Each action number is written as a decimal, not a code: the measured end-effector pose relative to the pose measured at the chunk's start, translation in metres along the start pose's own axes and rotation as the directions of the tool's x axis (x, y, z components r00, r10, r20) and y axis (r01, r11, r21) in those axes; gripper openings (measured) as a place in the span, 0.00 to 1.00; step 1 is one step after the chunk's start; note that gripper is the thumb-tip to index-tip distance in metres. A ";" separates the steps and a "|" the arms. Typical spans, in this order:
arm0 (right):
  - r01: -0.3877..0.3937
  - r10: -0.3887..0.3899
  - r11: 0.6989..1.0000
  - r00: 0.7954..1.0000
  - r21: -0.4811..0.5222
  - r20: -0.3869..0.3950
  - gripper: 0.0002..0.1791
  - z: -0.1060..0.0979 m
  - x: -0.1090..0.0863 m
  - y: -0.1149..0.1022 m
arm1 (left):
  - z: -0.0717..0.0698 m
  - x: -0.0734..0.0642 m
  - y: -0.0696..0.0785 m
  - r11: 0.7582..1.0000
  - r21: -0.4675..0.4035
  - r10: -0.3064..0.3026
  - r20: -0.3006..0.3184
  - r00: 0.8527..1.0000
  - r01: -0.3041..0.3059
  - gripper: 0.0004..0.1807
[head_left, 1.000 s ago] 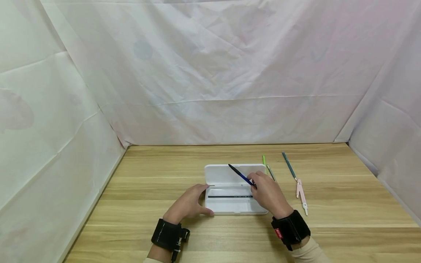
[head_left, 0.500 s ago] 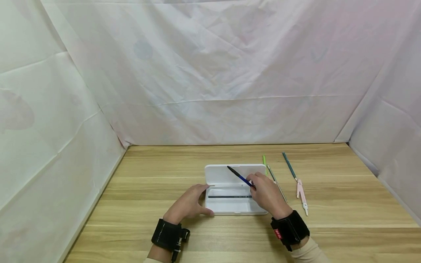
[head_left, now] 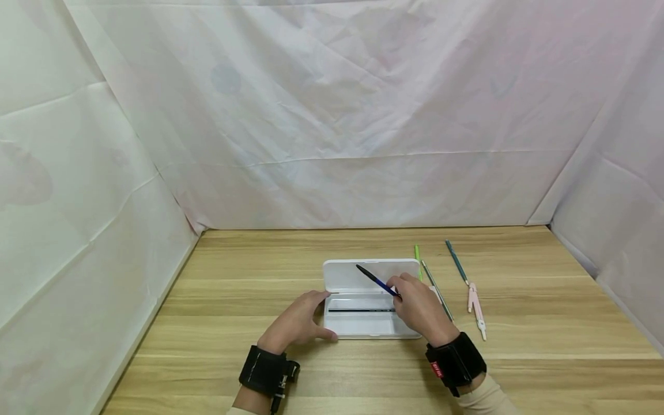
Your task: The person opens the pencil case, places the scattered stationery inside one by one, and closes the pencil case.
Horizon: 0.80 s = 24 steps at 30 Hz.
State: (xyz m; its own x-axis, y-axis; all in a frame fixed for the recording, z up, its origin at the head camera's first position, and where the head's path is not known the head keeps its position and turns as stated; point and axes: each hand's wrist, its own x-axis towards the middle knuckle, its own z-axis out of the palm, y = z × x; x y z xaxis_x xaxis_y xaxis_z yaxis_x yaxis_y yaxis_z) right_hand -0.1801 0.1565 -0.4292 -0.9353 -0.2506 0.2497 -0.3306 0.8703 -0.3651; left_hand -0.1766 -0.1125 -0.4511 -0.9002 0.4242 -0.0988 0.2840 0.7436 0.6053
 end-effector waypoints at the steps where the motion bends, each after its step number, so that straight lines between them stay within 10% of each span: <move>1: -0.001 0.001 1.000 1.000 -0.001 0.004 0.12 0.000 0.000 0.000 | 0.000 0.000 0.000 1.000 0.000 0.001 0.000 1.000 -0.001 0.51; 24: 0.002 -0.002 1.000 1.000 0.000 0.027 0.13 0.008 -0.001 0.000 | 0.000 0.000 0.001 1.000 0.001 0.002 -0.004 1.000 -0.002 0.50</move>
State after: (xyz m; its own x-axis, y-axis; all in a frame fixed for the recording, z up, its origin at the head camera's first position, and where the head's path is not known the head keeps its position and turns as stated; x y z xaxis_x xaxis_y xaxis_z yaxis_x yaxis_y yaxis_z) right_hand -0.1802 0.1534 -0.4361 -0.9378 -0.2637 0.2257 -0.3323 0.8698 -0.3648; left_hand -0.1762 -0.1119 -0.4506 -0.9012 0.4231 -0.0943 0.2858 0.7435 0.6046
